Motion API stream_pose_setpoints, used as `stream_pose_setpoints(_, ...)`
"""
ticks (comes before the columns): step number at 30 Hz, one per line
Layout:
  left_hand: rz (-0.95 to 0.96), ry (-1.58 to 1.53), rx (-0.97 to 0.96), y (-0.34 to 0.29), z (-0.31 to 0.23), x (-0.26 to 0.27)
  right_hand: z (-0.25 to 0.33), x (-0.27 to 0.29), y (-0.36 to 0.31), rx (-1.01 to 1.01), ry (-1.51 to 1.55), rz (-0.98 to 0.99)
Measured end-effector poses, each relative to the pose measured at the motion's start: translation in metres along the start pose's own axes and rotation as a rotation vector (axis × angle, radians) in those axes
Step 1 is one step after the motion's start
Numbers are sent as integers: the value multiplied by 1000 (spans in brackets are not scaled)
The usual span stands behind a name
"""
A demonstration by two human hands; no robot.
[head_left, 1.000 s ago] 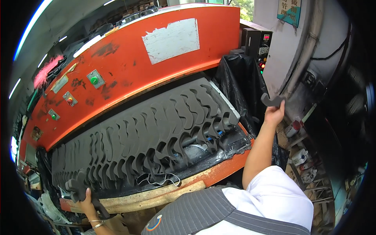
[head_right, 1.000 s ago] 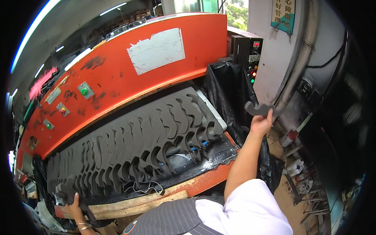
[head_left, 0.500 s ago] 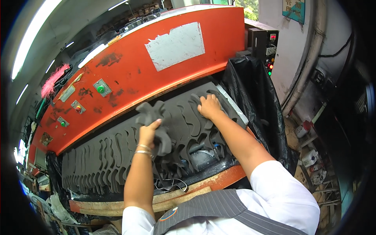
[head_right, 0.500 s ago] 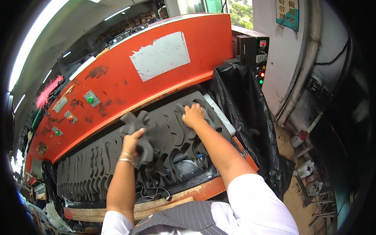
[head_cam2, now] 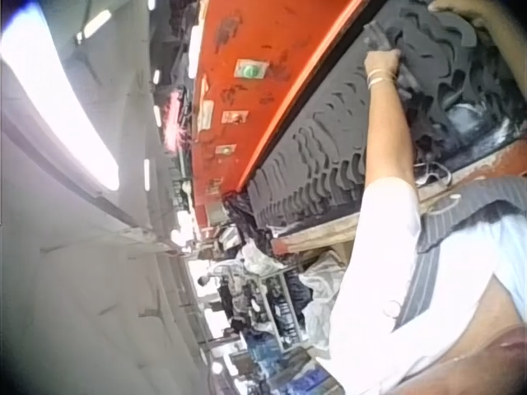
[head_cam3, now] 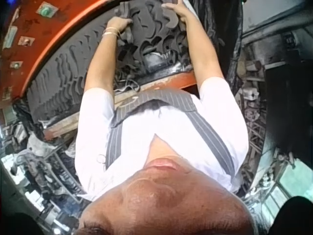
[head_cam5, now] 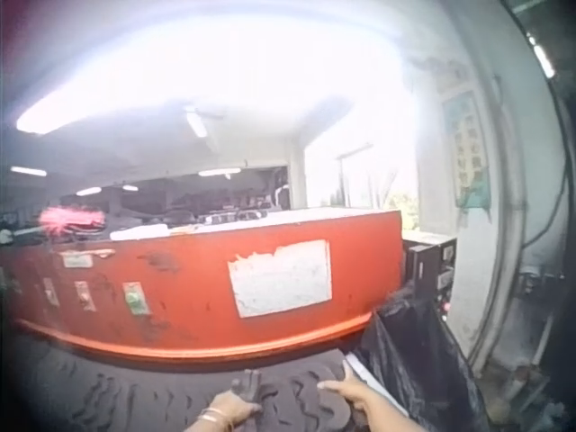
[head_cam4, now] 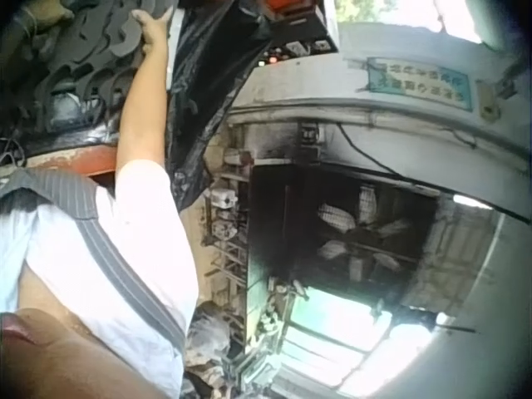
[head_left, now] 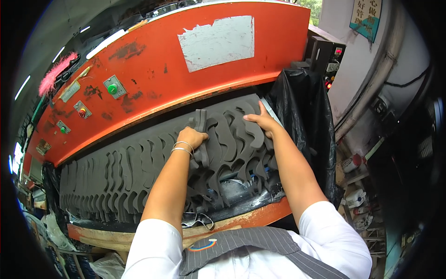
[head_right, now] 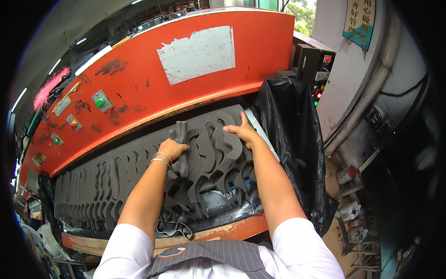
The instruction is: The recorder uses a die-cutting machine to stamp out specific shoe components from a sheet of gray material, placing the cutting die, operating the press with buttons, and removing the finished parts and scraps.
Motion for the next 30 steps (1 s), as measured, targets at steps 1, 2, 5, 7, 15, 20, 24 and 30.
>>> stream_pose_setpoints(1,140,109,14,1,2,-5,-3,3,-5,-1,208,16)
stream_pose_setpoints(2,194,142,10,4,6,-9,-4,8,-14,58,326,43)
stream_pose_setpoints(5,319,170,-90,3,-19,-19,-32,91,-44,170,492,24)
stream_pose_setpoints(7,413,138,0,8,-1,-22,11,100,-95,483,668,-116)
stream_pose_setpoints(15,505,156,17,25,2,-29,92,4,-82,216,171,110)
stream_pose_setpoints(20,510,98,46,22,3,-25,29,-69,-6,-37,-298,149)
stream_pose_setpoints(24,512,71,23,17,-10,-25,16,-55,13,-142,-351,251)
stream_pose_setpoints(30,511,-56,-29,12,-9,-28,16,-65,15,-62,-319,295)
Point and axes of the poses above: each hand's wrist, its own y-axis towards the middle knuckle, its own x-axis out of the back of the hand, z = x × y, the point moved 8 cm from there along y, towards the middle knuckle, and after that the axes turned 1 degree about -y, right-handed, at the moved point
